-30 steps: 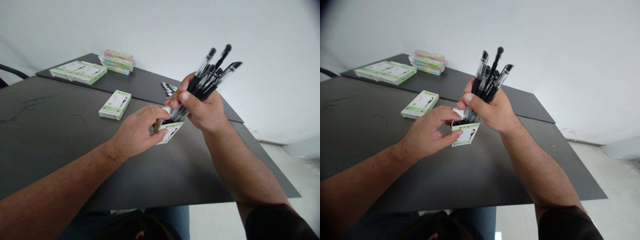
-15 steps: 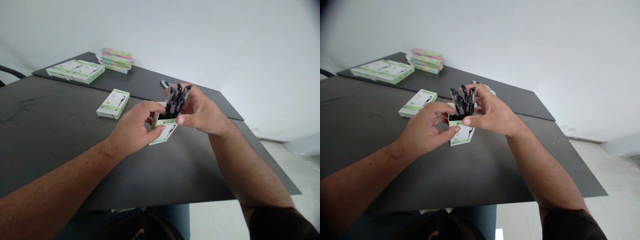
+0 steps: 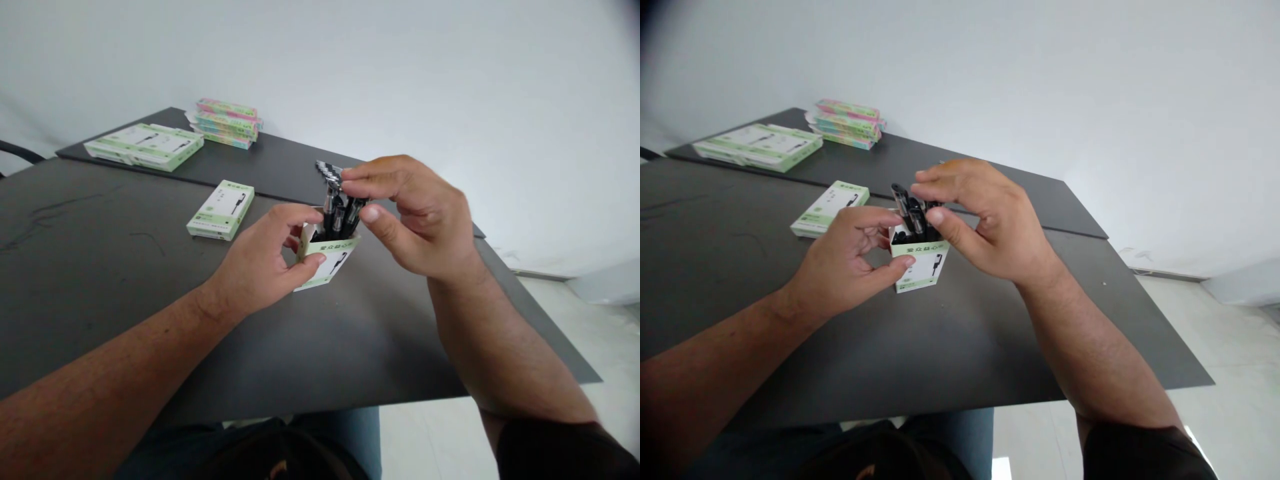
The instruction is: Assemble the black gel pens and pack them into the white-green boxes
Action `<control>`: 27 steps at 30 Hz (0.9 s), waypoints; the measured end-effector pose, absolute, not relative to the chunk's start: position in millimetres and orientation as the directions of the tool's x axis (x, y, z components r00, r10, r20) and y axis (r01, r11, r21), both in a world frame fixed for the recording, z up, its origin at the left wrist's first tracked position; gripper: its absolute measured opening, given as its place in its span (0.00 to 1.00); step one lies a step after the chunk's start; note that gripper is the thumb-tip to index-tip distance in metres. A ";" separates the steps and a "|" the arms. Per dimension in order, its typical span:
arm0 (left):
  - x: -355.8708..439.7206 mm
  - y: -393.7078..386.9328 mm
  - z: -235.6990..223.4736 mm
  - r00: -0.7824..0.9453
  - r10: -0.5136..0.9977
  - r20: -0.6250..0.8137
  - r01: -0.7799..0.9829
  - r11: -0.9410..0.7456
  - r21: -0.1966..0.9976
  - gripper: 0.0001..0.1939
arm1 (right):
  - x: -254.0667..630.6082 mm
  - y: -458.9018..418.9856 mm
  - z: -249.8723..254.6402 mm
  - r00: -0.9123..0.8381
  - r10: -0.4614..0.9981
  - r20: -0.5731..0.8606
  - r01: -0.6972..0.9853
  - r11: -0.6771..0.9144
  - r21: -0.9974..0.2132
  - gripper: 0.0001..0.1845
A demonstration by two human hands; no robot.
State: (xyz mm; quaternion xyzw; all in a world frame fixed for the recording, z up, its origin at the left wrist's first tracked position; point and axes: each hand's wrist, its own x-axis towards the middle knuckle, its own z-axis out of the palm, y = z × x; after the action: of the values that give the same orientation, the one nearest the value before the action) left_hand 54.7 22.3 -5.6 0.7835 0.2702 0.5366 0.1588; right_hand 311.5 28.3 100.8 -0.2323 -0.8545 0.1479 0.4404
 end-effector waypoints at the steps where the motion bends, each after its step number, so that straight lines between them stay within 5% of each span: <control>1: 54.5 22.1 -5.5 0.277 0.600 0.750 0.255 -0.799 0.545 0.28 | 312.3 28.8 102.8 -0.500 0.542 0.676 0.271 0.839 -0.472 0.10; 7: 54.6 22.9 -7.5 0.248 0.611 0.752 0.268 -0.789 0.553 0.29 | 317.7 35.7 89.1 -0.403 0.581 0.707 0.340 0.813 -0.473 0.20; 13: 54.6 23.7 -9.0 0.258 0.619 0.742 0.263 -0.784 0.563 0.29 | 316.1 39.0 78.5 -0.450 0.596 0.665 0.443 0.795 -0.413 0.12; 19: 53.7 25.0 -10.6 0.266 0.636 0.724 0.258 -0.771 0.582 0.28 | 310.4 34.3 75.8 -0.440 0.663 0.605 0.385 0.748 -0.540 0.11; 27: 54.2 25.6 -12.5 0.271 0.612 0.743 0.238 -0.791 0.564 0.31 | 306.3 29.8 67.5 -0.354 0.679 0.643 0.446 0.727 -0.522 0.09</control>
State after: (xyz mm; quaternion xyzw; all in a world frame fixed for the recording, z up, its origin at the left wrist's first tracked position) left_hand 54.2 25.6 -12.5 0.7779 0.2731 0.5386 0.1737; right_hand 306.3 29.8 67.5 -0.3460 -0.8127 0.1290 0.4508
